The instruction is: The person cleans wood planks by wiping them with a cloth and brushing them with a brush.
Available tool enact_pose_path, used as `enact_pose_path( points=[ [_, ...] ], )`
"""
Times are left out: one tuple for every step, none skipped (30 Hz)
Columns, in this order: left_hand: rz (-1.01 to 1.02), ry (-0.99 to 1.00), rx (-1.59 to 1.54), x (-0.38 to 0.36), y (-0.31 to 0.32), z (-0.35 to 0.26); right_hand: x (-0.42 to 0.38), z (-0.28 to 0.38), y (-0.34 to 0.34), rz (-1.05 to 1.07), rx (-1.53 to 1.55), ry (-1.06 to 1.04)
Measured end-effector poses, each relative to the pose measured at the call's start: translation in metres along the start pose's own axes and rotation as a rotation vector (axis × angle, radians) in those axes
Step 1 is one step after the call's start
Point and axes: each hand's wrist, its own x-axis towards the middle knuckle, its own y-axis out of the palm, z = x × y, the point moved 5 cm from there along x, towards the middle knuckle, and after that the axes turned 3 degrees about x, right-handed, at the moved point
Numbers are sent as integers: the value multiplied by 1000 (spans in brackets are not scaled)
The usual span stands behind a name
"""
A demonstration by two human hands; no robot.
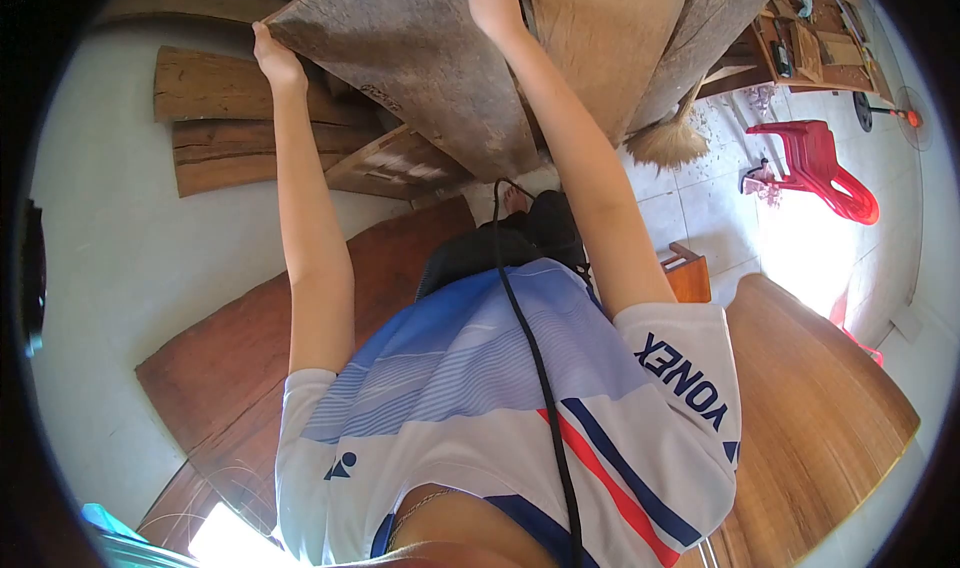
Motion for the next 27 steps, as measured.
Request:
enact_pose_path(
  points=[
    [-12, 14, -8, 3, -1, 6, -17, -18, 6, -95, 66, -68],
    [-24, 28, -18, 5, -3, 10, -36, -48, 13, -67, 44, -5],
    [8, 24, -26, 7, -4, 14, -46, -67, 15, -40, 22, 58],
    [41, 23, -35, 9, -5, 17, -42, -61, 13, -79, 111, -15],
    [73, 20, -41, 10, -7, 17, -38, -51, 10, -117, 201, -85],
    [62, -9, -20, 8, -7, 16, -36, -37, 6, -154, 293, -155],
    [73, -29, -36, 5, -6, 13, -27, 1, -7, -139, 305, -157],
    [85, -49, -52, 2, -4, 9, -6, 4, -5, -98, 229, -100],
    [98, -67, -68, -1, -4, 6, 15, 8, -1, -59, 153, -45],
    [107, -69, -100, -2, -3, 5, 25, 59, -12, -80, 171, -229],
    [137, -38, -140, 0, -3, 7, 32, 112, -24, -101, 186, -414],
    [141, -19, -144, 4, -4, 13, 39, 131, -21, -42, 91, -451],
    [145, -1, -149, 5, -5, 15, 42, 134, -10, 47, 45, -436],
    [129, 23, -140, -1, -3, 9, 45, 136, 4, 135, 0, -420],
    [99, 28, -153, 7, -4, 20, 46, 147, 18, 220, -45, -406],
    [101, 20, -155, 14, -8, 31, 41, 155, 32, 337, -99, -404],
    [103, 10, -156, 16, -10, 35, 31, 175, 42, 336, -241, -361],
    [118, 28, -138, 14, -10, 35, 29, 177, 62, 352, -293, -437],
    [133, 45, -122, 12, -9, 36, 21, 183, 82, 323, -329, -582],
    [105, 65, -102, 11, -8, 37, 19, 175, 108, 279, -295, -609],
    [78, 84, -83, 14, -7, 41, 16, 188, 124, 467, -345, -678],
    [120, 121, -94, 17, -6, 42, 13, 196, 128, 504, -271, -619],
    [162, 159, -105, 22, -7, 46, 12, 200, 130, 538, -198, -560],
    [206, 196, -117, 27, -7, 51, 14, 200, 126, 559, -132, -485],
    [197, 186, -134, 32, -9, 58, 18, 198, 117, 577, -67, -408],
    [190, 176, -151, 37, -12, 67, 23, 194, 106, 593, -2, -331],
    [182, 167, -170, 38, -11, 66, 28, 198, 90, 620, -115, -485]
  ],
)
